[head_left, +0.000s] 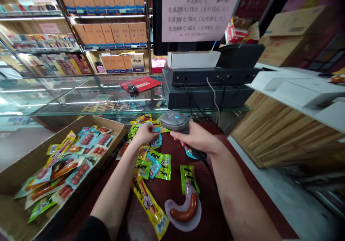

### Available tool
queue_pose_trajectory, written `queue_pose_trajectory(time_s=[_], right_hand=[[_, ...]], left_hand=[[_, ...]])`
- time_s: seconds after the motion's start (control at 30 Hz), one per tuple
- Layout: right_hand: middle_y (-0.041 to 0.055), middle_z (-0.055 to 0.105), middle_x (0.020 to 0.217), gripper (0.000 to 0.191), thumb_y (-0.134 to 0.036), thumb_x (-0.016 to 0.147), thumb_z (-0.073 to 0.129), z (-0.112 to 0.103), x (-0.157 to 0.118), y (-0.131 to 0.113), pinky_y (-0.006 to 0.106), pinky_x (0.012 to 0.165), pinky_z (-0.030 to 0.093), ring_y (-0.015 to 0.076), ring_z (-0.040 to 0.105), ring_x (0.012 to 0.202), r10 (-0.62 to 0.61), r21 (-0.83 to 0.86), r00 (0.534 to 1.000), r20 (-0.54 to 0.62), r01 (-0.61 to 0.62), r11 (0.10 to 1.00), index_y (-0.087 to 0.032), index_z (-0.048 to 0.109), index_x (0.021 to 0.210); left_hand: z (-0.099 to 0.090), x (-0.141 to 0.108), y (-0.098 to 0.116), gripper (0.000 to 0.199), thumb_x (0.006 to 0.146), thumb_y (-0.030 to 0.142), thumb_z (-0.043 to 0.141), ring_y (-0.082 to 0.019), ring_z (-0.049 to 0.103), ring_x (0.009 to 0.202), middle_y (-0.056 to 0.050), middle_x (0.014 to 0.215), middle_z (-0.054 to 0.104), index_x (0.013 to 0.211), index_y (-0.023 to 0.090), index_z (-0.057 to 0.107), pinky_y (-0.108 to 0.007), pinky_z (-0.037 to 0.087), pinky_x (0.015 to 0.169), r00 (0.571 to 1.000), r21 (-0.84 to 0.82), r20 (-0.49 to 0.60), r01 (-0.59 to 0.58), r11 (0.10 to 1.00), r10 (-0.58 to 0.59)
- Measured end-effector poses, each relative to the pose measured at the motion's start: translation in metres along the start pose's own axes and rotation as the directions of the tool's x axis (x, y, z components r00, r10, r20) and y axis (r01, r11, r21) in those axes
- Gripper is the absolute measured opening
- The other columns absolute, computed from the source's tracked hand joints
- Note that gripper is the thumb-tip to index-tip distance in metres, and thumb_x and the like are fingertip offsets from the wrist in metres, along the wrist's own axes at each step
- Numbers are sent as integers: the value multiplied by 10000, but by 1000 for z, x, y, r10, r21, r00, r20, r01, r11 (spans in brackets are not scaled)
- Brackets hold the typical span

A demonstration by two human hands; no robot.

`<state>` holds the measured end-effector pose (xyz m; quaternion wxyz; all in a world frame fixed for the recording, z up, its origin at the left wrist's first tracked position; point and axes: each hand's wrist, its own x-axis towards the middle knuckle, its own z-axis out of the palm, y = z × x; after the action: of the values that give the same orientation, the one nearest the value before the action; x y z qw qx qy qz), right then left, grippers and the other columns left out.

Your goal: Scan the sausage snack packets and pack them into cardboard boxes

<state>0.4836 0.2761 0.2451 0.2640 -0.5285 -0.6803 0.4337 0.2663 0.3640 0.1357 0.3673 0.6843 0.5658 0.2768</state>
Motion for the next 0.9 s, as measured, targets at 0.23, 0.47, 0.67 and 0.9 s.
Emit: queue_pose_trajectory(time_s=[0.23,0.47,0.67,0.9], right_hand=[[-15,591,543,212,-372,824,722,20,14,12,276,438,446,155,565,457,69,9,996,52,-69,998,-212,600,890],[-8,606,576,259,-375,823,714,25,19,16,290,446,458,166,580,470,78,-9,996,51,-78,997,-199,601,976],[-29,578,556,236,-370,838,695,24,19,16,273,448,448,144,556,456,93,1,994,49,-93,996,-193,594,956],[-36,572,549,255,-395,823,710,24,18,17,258,432,437,134,545,445,72,23,996,46,-73,997,-202,582,930]], left_hand=[[-41,-10,-10,477,521,199,912,-125,621,586,24,734,658,805,186,529,-254,547,528,959,-546,-156,114,830,-235],[-57,-13,-2,461,498,232,952,-170,681,691,-24,770,707,804,141,618,-315,617,609,972,-669,-40,145,729,-230],[-59,-14,-3,458,490,220,946,-151,670,687,-8,773,696,806,135,626,-289,611,587,977,-706,-28,130,697,-210],[-56,-14,-2,470,487,228,940,-157,685,709,-23,824,718,826,140,626,-276,611,596,982,-705,-15,122,698,-186]])
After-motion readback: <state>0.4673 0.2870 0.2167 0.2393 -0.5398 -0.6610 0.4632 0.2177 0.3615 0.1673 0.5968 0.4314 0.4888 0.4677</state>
